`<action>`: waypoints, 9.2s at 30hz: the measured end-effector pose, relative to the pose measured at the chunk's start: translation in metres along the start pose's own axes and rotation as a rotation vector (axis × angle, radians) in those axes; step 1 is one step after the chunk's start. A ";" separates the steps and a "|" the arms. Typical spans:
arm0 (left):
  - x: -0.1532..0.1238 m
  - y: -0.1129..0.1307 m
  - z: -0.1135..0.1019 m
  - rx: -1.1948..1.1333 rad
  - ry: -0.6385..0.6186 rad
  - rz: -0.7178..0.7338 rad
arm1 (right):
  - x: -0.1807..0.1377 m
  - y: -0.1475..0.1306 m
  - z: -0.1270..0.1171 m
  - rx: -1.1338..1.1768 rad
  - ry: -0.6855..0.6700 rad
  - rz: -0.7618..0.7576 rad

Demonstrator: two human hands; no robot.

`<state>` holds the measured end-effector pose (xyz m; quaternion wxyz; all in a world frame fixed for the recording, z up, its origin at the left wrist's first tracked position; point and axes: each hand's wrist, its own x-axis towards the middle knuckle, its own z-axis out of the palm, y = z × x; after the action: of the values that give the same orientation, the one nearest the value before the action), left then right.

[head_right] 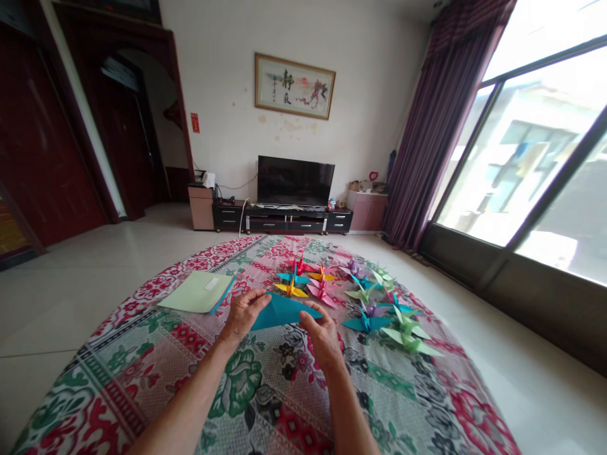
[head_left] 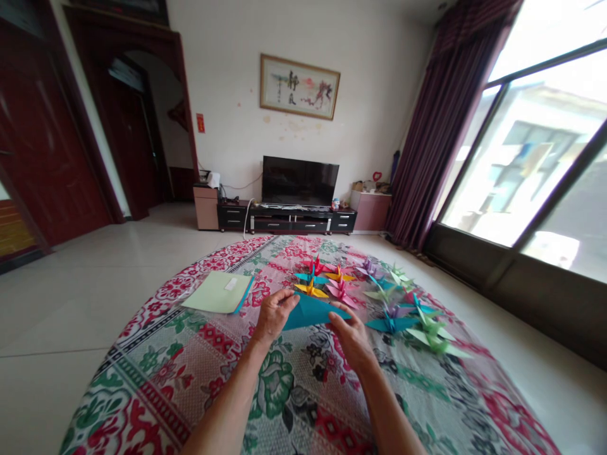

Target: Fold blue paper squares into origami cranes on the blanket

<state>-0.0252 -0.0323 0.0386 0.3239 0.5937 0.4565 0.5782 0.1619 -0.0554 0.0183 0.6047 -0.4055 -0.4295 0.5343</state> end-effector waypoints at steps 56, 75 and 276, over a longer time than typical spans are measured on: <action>0.004 -0.014 -0.011 -0.058 0.060 -0.148 | -0.006 0.004 -0.015 0.011 -0.171 0.062; 0.001 -0.002 -0.008 -0.044 -0.015 -0.081 | -0.002 0.008 -0.022 0.033 -0.086 0.061; -0.035 -0.033 0.038 0.736 -0.437 0.347 | -0.049 0.003 -0.028 -1.505 0.439 -0.199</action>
<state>0.0092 -0.0463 -0.0099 0.0785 0.8448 0.4463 0.2845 0.1847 -0.1052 0.0023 0.2840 -0.7615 -0.5806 -0.0489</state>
